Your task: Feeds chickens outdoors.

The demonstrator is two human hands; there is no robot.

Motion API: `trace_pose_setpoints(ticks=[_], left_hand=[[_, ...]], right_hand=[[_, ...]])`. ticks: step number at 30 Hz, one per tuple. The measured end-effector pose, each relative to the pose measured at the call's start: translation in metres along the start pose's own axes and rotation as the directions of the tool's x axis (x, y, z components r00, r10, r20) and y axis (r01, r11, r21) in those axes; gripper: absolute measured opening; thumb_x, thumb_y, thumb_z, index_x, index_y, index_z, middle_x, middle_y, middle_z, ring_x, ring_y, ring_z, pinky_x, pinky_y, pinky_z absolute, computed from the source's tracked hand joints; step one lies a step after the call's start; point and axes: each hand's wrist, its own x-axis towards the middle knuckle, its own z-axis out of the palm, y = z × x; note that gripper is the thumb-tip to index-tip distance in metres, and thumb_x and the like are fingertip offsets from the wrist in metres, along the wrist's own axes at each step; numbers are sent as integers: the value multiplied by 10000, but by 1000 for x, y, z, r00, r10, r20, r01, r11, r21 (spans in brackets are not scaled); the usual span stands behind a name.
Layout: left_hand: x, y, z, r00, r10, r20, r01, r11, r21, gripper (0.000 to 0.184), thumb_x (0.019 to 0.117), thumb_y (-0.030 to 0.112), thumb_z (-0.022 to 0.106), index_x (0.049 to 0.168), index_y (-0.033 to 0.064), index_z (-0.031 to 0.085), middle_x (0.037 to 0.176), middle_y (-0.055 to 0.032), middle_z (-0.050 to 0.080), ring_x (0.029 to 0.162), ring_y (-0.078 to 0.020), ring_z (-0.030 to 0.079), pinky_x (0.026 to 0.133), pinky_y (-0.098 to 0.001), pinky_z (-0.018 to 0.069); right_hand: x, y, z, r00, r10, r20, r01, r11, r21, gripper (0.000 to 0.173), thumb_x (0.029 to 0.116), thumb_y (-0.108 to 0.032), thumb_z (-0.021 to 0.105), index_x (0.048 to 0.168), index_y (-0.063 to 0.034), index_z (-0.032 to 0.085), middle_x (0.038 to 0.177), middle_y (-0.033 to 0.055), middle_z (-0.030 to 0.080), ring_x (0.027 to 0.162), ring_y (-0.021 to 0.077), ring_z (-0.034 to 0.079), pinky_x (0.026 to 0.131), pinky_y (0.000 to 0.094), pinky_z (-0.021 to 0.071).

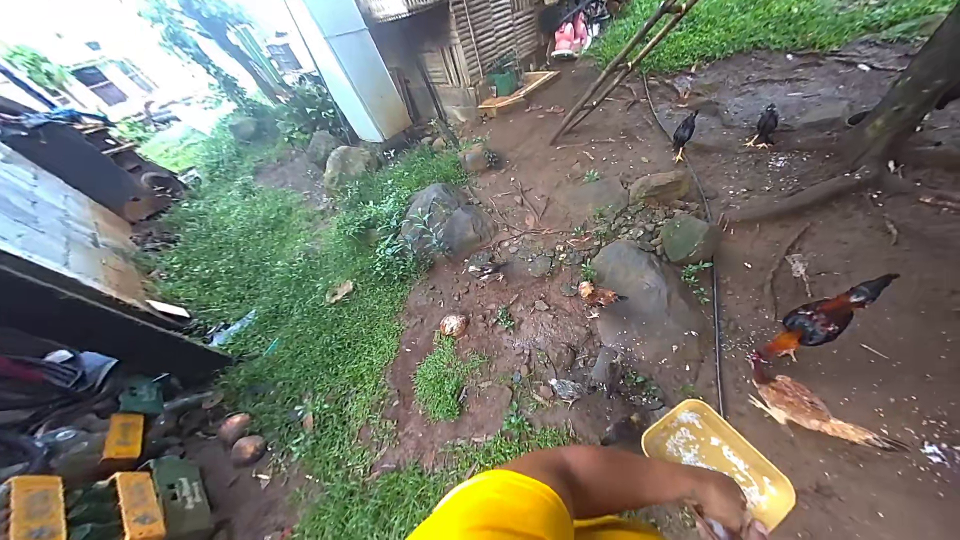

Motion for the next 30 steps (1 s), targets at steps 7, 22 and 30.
trace_pose_setpoints(ticks=[7, 22, 30], left_hand=[[-30, 13, -11, 979, 27, -202, 34, 956, 292, 347, 958, 116, 648, 1287, 5, 639, 1221, -222, 682, 1158, -399, 656, 941, -597, 552], [-48, -14, -22, 968, -91, -234, 116, 989, 96, 336, 1062, 309, 513, 1178, 30, 660, 1082, -211, 699, 1032, -405, 693, 785, -641, 570], [-67, -29, -30, 969, -21, -246, 55, 990, 133, 258, 940, 155, 671, 1144, -1, 651, 1050, -201, 690, 1009, -384, 687, 789, -595, 575]], right_hand=[[7, 3, -3, 960, 229, -162, -221, 973, 68, 543, 1115, -440, 340, 1455, -34, 457, 1319, 193, 597, 1031, 294, 719, 790, 524, 645], [-12, -18, 27, 968, 243, -67, -243, 970, 12, 550, 1116, -474, 254, 1459, -79, 423, 1275, 154, 621, 941, 269, 736, 722, 478, 649], [-10, -23, 56, 974, 226, -17, -226, 974, -6, 535, 1119, -463, 231, 1467, -93, 398, 1303, 148, 602, 969, 276, 725, 730, 481, 643]])
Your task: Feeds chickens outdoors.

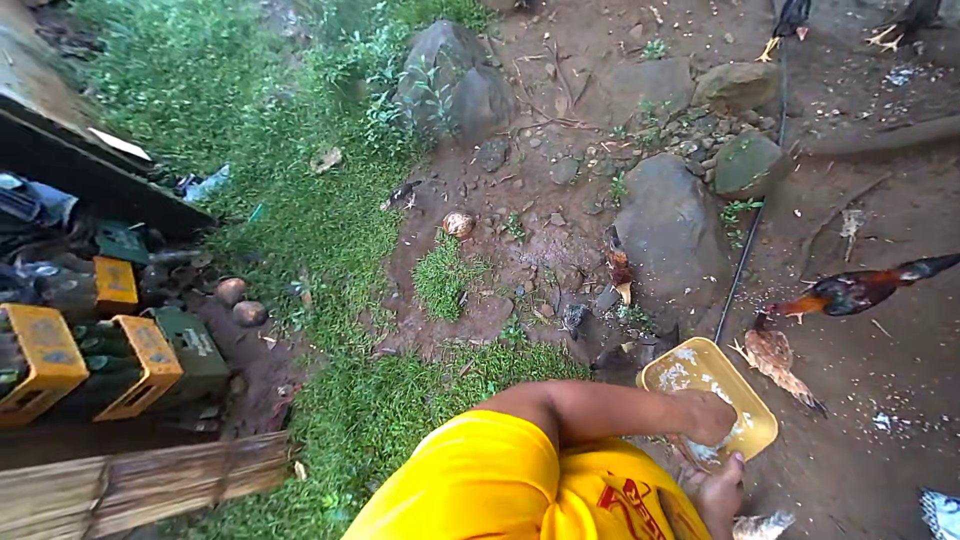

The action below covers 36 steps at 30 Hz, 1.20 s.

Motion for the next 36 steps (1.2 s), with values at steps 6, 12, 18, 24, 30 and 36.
trace_pose_setpoints(ticks=[6, 12, 18, 24, 30, 36], left_hand=[[3, -6, 2, 992, 101, -71, -102, 995, -3, 219, 916, 100, 705, 1108, 4, 664, 1000, -170, 697, 960, -346, 696, 782, -555, 584], [-7, 6, -9, 993, 91, -73, -91, 996, 5, 223, 1028, 192, 589, 1109, 4, 678, 1094, -200, 693, 1069, -394, 677, 825, -614, 572], [14, 9, 5, 965, 255, -66, -254, 967, 23, 207, 948, 81, 643, 1129, -2, 703, 1170, -209, 685, 1136, -381, 656, 967, -559, 549], [18, 27, 29, 954, 293, 65, -294, 956, 8, 264, 927, 69, 658, 1184, 42, 712, 1241, -202, 672, 1208, -386, 626, 1022, -577, 521], [32, 37, 33, 965, 258, 56, -263, 954, 145, 338, 939, 210, 686, 1270, 152, 730, 1397, -114, 638, 1336, -302, 569, 1133, -507, 462], [37, 14, 12, 992, 109, -61, -84, 947, 311, 683, 905, 480, 743, 1471, 143, 563, 1473, -254, 525, 1346, -453, 524, 1083, -623, 471]], right_hand=[[6, -1, 5, 999, 21, 35, -20, 1000, -15, 559, 1113, -504, 230, 1458, -104, 411, 1248, 139, 631, 912, 263, 737, 705, 457, 648], [11, -1, 0, 1000, -1, 28, 2, 999, -50, 567, 1118, -477, 219, 1491, -81, 381, 1329, 169, 584, 1008, 293, 716, 760, 508, 642], [12, -6, -16, 998, 2, -57, -2, 1000, -16, 548, 1128, -426, 263, 1498, -40, 382, 1376, 197, 551, 1082, 310, 697, 788, 531, 644], [-5, -4, -47, 987, 26, -161, -35, 998, -49, 504, 1132, -361, 317, 1441, 7, 469, 1315, 223, 592, 1072, 297, 699, 819, 524, 642], [-12, -15, -68, 986, 43, -160, -69, 984, -164, 515, 1100, -419, 416, 1363, -6, 578, 1201, 210, 668, 1023, 284, 693, 879, 490, 592], [-4, 5, -49, 974, -132, -186, 96, 977, -188, 523, 1075, -421, 442, 1407, -34, 558, 1214, 169, 690, 1114, 237, 678, 1007, 462, 540]])
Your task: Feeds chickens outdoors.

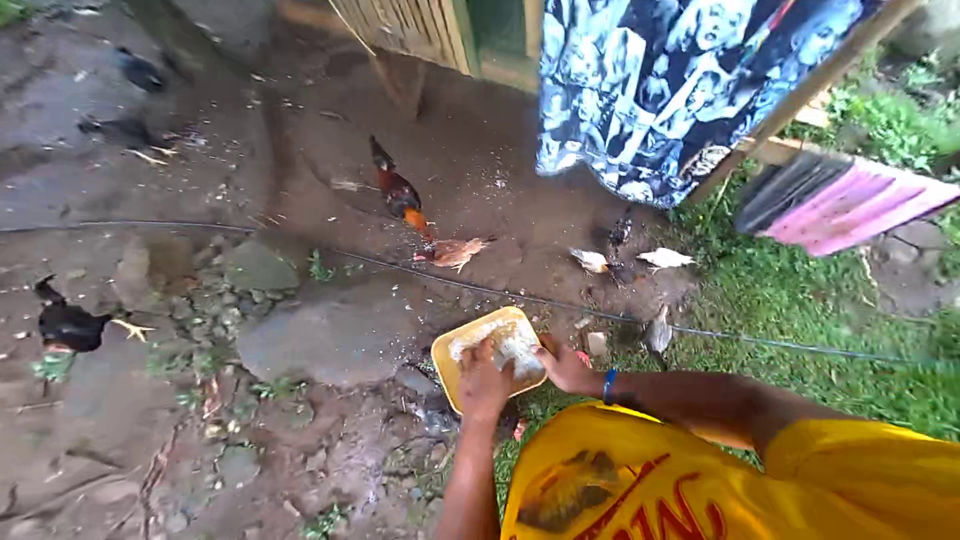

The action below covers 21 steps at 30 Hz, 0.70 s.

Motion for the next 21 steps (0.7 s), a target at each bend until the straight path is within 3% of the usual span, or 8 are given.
trace_pose_setpoints(ticks=[3, 7, 12, 16, 21], left_hand=[[-1, -8, -7, 985, -102, 142, 89, 992, 89, 754, 937, 576, 669, 1526, 143, 483, 1447, -262, 547, 1237, -458, 614, 994, -650, 519], [-2, 9, 1, 950, 1, 314, -4, 1000, 11, 663, 974, 432, 683, 1493, 71, 483, 1324, -237, 638, 1227, -401, 630, 1045, -605, 500], [-17, 33, 43, 895, 162, 415, -122, 985, -122, 451, 949, 269, 673, 1362, 92, 627, 1207, -176, 709, 1140, -338, 682, 994, -579, 542], [-12, 41, 68, 811, 221, 541, -149, 973, -174, 401, 942, 178, 642, 1340, 128, 665, 1262, -148, 699, 1197, -316, 658, 1028, -569, 521], [-11, 59, 90, 801, 281, 529, -163, 952, -259, 248, 948, 189, 687, 1184, 121, 725, 1085, -140, 739, 995, -314, 712, 886, -603, 565]], right_hand=[[-7, 0, 21, 997, 27, -77, -18, 993, 116, 506, 1080, -376, 449, 1411, -8, 552, 1223, 175, 685, 1126, 221, 671, 1022, 430, 534], [-18, 12, 40, 985, 114, -131, -88, 978, 190, 469, 1077, -341, 461, 1399, -16, 563, 1208, 169, 693, 1115, 228, 677, 1016, 431, 536], [-50, 45, 50, 948, 186, -259, -125, 964, 236, 496, 1071, -364, 461, 1411, -17, 564, 1204, 175, 702, 1092, 228, 696, 991, 451, 568], [-69, 72, 42, 932, 216, -292, -141, 956, 257, 564, 1064, -406, 407, 1413, 20, 529, 1218, 179, 687, 1078, 216, 700, 959, 435, 591], [-83, 75, 13, 904, 307, -296, -199, 917, 345, 487, 1083, -359, 442, 1418, -17, 531, 1196, 185, 697, 1087, 241, 698, 980, 459, 577]])
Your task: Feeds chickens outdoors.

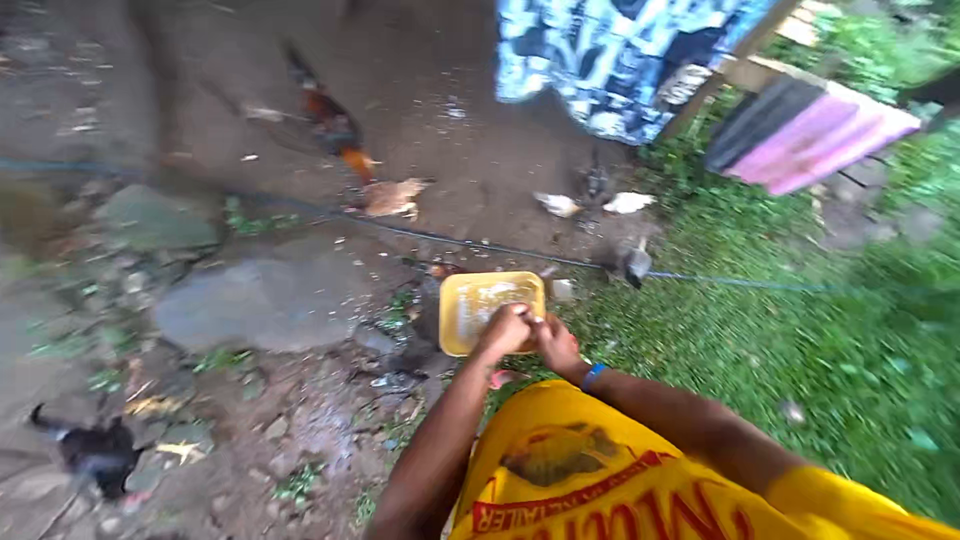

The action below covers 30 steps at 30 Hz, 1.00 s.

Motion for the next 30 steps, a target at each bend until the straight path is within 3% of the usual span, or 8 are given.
trace_pose_setpoints(ticks=[5, 8, 12, 16, 20, 25, 28, 30], left_hand=[[1, 48, 9, 986, 40, -160, -20, 992, 123, 257, 1025, 172, 601, 1243, 120, 728, 1142, -160, 742, 1060, -351, 710, 939, -631, 549], [6, 67, 25, 985, 69, -157, -32, 973, 228, 277, 1031, 142, 565, 1259, 126, 721, 1138, -158, 746, 1045, -358, 719, 919, -639, 553], [15, 83, 42, 981, 52, -186, 23, 925, 378, 277, 1019, 289, 636, 1260, 187, 728, 1208, -119, 729, 1121, -325, 695, 968, -610, 542], [20, 99, 56, 959, -123, -254, 207, 919, 337, 545, 973, 442, 692, 1382, 96, 594, 1274, -233, 645, 1159, -422, 647, 963, -641, 527], [36, 112, 82, 993, -77, -92, 93, 979, 184, 420, 954, 181, 690, 1358, 92, 620, 1149, -188, 720, 1062, -360, 700, 932, -618, 554], [59, 115, 100, 992, -113, 63, 125, 963, -239, 342, 953, 32, 675, 1290, 31, 623, 1134, -176, 679, 921, -257, 694, 821, -450, 601], [78, 137, 90, 995, -84, 53, 89, 993, -83, 266, 941, 68, 677, 1199, 8, 658, 1050, -190, 704, 873, -282, 710, 820, -487, 607], [91, 170, 83, 1000, 3, 16, -5, 996, 93, 272, 921, 98, 674, 1186, 42, 694, 1055, -189, 715, 937, -317, 698, 860, -555, 566]], right_hand=[[9, 1, -41, 997, -83, 9, 83, 996, -18, 532, 1069, -432, 412, 1417, -52, 544, 1151, 164, 713, 1026, 240, 708, 926, 473, 585], [11, 6, -64, 997, -76, 3, 76, 997, 0, 505, 1078, -415, 396, 1408, -61, 540, 1132, 154, 716, 997, 236, 709, 895, 473, 584], [11, 8, -92, 997, -80, -6, 80, 997, 12, 500, 1085, -404, 396, 1437, -75, 530, 1128, 157, 713, 1000, 243, 705, 893, 474, 580], [11, 8, -112, 996, -85, -30, 85, 996, 7, 490, 1079, -390, 414, 1439, -77, 526, 1183, 157, 704, 1070, 246, 693, 953, 492, 559], [14, 17, -126, 998, -56, -31, 56, 998, -9, 528, 1074, -453, 426, 1458, -101, 514, 1179, 159, 707, 1064, 266, 697, 950, 518, 560], [14, 35, -151, 999, -20, -30, 21, 1000, 19, 519, 1086, -435, 415, 1449, -79, 518, 1137, 160, 718, 1014, 249, 714, 936, 478, 575], [15, 48, -162, 996, 63, -69, -55, 992, 114, 519, 1103, -421, 367, 1420, -43, 528, 1183, 196, 687, 1026, 265, 715, 900, 469, 609], [13, 54, -172, 985, 129, -112, -110, 980, 163, 531, 1112, -411, 349, 1438, -22, 505, 1234, 222, 660, 1028, 286, 715, 870, 468, 620]])
